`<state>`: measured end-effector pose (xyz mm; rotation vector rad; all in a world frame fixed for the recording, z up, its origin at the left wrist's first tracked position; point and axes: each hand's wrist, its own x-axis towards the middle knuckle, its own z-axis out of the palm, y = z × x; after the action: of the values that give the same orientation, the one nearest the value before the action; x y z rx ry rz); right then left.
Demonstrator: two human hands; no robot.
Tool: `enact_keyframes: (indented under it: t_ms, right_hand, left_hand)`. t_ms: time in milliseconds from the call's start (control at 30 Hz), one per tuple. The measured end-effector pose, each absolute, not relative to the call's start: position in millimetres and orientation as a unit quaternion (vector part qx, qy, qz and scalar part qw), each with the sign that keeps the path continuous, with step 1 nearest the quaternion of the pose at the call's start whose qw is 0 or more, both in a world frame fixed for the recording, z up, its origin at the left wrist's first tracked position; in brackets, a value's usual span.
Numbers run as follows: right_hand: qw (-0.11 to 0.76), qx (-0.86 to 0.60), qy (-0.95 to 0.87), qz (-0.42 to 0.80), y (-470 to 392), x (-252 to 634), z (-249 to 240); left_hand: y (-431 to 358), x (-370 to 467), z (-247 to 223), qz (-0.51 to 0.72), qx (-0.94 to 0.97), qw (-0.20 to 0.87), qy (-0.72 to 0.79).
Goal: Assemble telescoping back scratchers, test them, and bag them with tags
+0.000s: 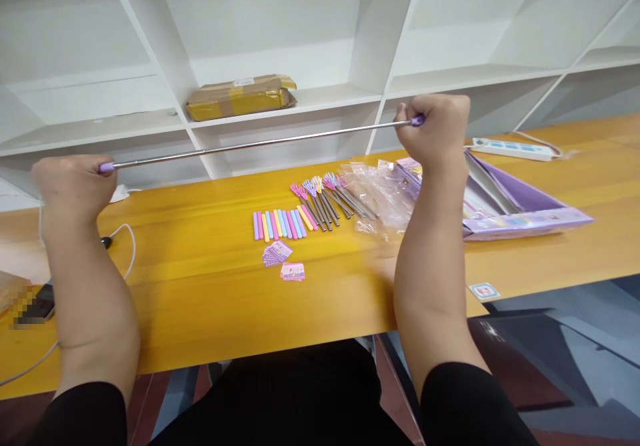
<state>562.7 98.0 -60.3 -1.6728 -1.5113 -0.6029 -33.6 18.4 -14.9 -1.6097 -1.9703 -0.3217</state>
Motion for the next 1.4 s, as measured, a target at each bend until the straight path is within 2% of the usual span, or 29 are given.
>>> enact_keyframes:
  t_ms: [300,533,800,1133,1400]
  right_hand:
    - [0.394,-0.696,-0.563,-0.207,104.0,565.9,-44.9]
    - [0.404,-0.684,-0.545,-0.266,90.4,578.7,-43.9]
    - [0.355,-0.632,-0.597,-0.344,77.5,563.2,-46.8]
    - [0.399,-0.578,-0.648,-0.294,75.3,534.4,-43.4]
    - [0.375,-0.529,-0.725,-0.231,66.6,457.0,-47.8]
  left_hand:
    - [21.0,-44.3,-19.6,-0.131,-0.584,0.339,-0.725]
    - [-2.9,-54.9,-11.1,-0.175,-0.627,0.398,-0.646]
    - [0.6,-15.6,-5.0,-0.202,-0.600,0.347,-0.692]
    - [5.3,25.9,-8.3,-0.223,-0.592,0.289,-0.719]
    - [16.5,77.9,-41.2,-0.169,-0.640,0.280,-0.695]
